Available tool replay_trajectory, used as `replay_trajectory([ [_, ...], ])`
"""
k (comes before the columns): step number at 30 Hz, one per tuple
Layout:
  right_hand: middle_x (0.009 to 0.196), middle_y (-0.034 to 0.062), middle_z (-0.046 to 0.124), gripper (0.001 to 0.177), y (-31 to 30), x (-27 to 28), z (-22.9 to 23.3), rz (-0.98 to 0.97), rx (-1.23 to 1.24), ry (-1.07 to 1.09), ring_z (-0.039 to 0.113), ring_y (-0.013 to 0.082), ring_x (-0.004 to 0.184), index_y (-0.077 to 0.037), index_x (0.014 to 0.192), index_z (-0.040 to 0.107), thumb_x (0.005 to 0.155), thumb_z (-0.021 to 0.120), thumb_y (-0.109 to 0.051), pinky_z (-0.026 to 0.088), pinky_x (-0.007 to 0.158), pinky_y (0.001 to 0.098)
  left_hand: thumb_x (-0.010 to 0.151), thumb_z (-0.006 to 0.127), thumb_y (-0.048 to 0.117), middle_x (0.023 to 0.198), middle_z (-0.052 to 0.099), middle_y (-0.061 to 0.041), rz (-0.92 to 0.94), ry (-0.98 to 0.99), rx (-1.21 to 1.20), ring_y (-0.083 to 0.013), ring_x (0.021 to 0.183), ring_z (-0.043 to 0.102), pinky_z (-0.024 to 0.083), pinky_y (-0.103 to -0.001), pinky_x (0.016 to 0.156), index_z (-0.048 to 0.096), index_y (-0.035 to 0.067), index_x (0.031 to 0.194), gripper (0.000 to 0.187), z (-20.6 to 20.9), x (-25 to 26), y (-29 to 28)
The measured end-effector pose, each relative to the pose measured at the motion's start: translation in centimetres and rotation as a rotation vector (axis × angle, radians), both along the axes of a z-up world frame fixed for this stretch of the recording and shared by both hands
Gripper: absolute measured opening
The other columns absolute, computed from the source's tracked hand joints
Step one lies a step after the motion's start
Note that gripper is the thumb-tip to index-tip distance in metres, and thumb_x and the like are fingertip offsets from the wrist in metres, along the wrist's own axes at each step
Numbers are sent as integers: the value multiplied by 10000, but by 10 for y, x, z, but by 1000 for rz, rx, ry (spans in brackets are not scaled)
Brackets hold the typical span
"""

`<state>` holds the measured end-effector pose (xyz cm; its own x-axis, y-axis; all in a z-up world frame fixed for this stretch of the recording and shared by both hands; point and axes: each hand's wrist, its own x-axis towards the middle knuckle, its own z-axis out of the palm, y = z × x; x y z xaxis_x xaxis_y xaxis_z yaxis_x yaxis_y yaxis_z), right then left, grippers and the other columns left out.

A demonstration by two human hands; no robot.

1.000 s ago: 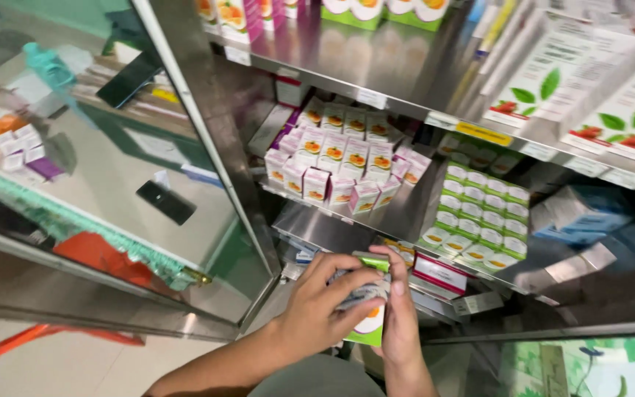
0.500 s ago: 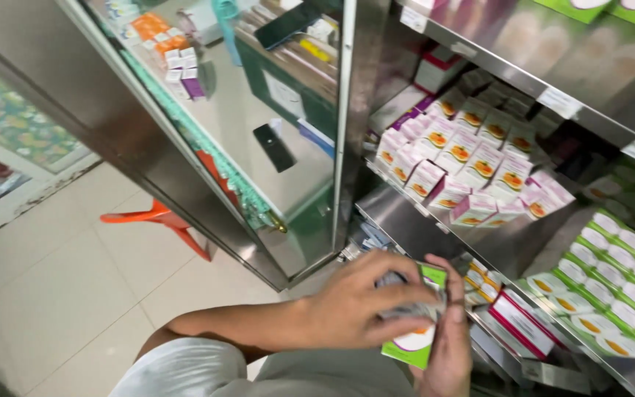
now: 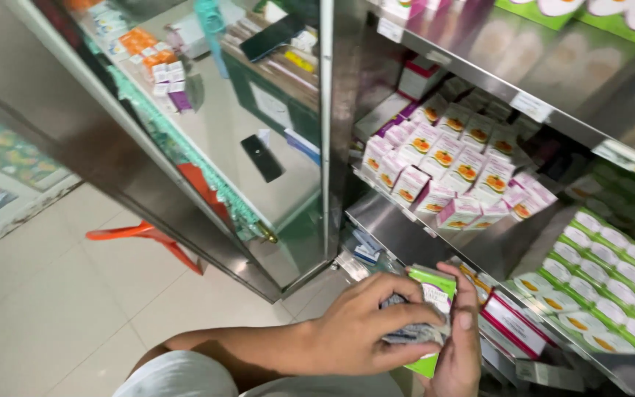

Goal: The person is wiping down boxes of medication on a pharmacy shelf using a cleaning cloth.

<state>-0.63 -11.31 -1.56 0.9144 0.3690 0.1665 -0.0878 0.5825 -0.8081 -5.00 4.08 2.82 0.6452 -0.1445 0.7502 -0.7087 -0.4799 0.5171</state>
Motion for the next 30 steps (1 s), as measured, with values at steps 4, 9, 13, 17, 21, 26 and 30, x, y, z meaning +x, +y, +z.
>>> replay_trajectory([
  [4, 1253, 229, 616, 667, -8, -2, 7, -23, 111, 36, 667, 328, 1068, -19, 1477, 422, 997, 622, -436, 577, 829, 395, 1006, 709, 285, 1148, 573, -109, 30, 19, -5, -237, 983, 641, 554, -361, 864, 640, 131, 1229, 279, 4, 20, -5],
  [9, 1301, 231, 569, 674, -13, -6, 11, -141, 70, 34, 602, 287, 1142, 27, 1473, 395, 985, 555, -411, 472, 957, 358, 983, 739, 269, 1134, 576, -98, 35, 48, -12, -231, 1038, 642, 551, -347, 918, 658, 146, 1214, 275, 14, 24, -13],
  [13, 1289, 250, 640, 611, -22, 3, -2, -208, 80, -88, 645, 242, 1064, 14, 1435, 436, 1034, 559, -430, 495, 949, 339, 964, 759, 253, 1149, 570, -89, -86, 101, -31, -234, 1061, 643, 526, -351, 960, 680, 117, 1206, 288, 4, 17, -24],
  [17, 1277, 238, 627, 623, -31, 6, -1, -255, 44, -87, 639, 256, 1048, 16, 1440, 422, 1023, 561, -426, 486, 919, 336, 935, 795, 243, 1152, 596, -95, -109, 111, -46, -230, 1057, 656, 547, -346, 949, 683, 122, 1189, 303, -3, 30, -33],
  [21, 1147, 172, 621, 598, -27, 7, 7, -303, 43, -70, 612, 221, 1005, 16, 1390, 465, 1009, 573, -432, 477, 902, 330, 936, 791, 248, 1150, 580, -109, -92, 94, -32, -247, 1040, 650, 554, -360, 932, 674, 112, 1205, 323, 4, 38, -36],
  [26, 1265, 307, 659, 651, -28, 12, 9, -370, 49, -28, 674, 254, 960, -14, 1394, 449, 968, 600, -483, 530, 828, 336, 904, 845, 180, 1163, 576, -112, -174, 124, 20, -248, 1041, 644, 556, -348, 892, 668, 119, 1201, 351, 6, 36, -31],
  [30, 1213, 224, 671, 649, -28, 9, 4, -403, -28, -28, 656, 235, 986, 11, 1403, 465, 968, 579, -457, 507, 827, 312, 944, 793, 294, 1157, 618, -75, -152, 47, 136, -233, 961, 662, 539, -355, 852, 673, 138, 1205, 327, 0, 46, -15],
])
